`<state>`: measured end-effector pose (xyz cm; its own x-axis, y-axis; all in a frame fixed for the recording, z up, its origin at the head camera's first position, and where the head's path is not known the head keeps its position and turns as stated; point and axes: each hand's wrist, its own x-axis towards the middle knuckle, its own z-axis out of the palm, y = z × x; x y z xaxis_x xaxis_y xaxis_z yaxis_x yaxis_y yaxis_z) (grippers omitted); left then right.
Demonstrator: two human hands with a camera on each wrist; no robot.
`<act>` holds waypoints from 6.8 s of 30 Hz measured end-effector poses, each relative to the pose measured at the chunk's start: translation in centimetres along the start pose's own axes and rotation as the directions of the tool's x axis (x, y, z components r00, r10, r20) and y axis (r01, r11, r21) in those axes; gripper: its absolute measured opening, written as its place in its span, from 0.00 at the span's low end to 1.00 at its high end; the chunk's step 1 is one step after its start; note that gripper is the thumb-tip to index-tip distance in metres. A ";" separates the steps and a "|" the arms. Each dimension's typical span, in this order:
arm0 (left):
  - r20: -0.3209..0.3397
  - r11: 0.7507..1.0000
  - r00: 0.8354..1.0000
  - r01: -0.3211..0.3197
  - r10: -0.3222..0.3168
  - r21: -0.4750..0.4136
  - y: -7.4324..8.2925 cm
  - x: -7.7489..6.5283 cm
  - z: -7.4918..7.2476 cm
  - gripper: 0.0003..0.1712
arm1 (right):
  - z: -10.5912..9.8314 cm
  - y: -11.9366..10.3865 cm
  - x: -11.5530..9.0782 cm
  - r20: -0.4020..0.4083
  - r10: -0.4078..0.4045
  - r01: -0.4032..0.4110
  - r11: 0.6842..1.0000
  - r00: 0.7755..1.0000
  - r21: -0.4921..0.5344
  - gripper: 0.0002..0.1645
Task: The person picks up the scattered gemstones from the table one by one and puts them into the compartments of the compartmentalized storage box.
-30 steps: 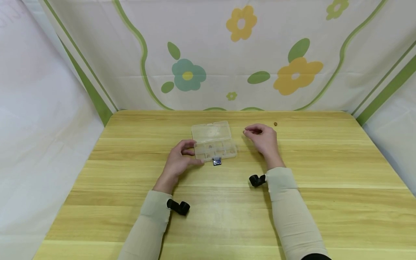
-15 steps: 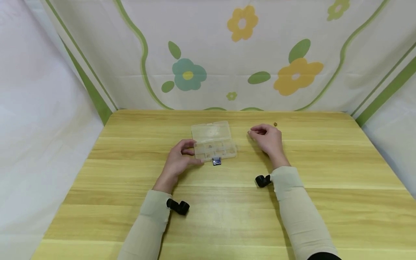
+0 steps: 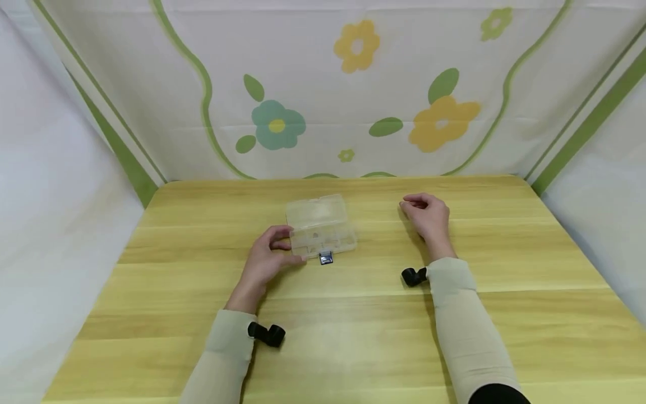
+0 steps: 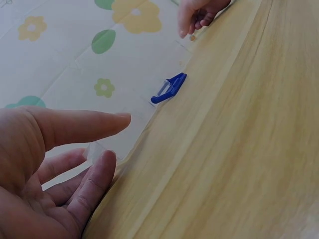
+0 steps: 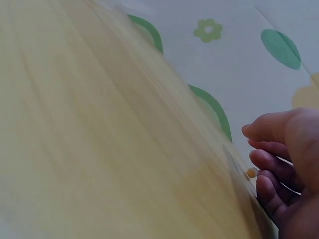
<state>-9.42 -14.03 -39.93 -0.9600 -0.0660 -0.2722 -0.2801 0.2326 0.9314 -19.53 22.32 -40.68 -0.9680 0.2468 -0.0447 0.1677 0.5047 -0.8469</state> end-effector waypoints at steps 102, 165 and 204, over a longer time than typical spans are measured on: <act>-0.016 1.000 1.000 0.014 -0.014 -0.015 0.3 -0.8 0.1 0.44 | -0.7 -2.0 -0.6 -0.022 0.127 -0.123 0.983 0.992 0.136 0.25; -0.006 1.000 1.000 -0.005 0.005 0.001 0.1 -0.4 -0.2 0.42 | 10.9 -8.4 -9.0 0.429 -0.531 0.546 0.832 0.731 0.101 0.05; 0.010 1.000 1.000 0.008 -0.008 0.009 -0.3 -0.7 -0.3 0.41 | 11.9 -8.1 -10.3 0.488 -0.520 0.560 0.825 0.701 0.076 0.04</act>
<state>-8.67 -14.30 -39.96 -0.9577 -0.0578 -0.2818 -0.2873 0.2404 0.9272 -13.15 5.83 -39.66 -0.8566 -0.4936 0.1504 -0.4175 0.4915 -0.7643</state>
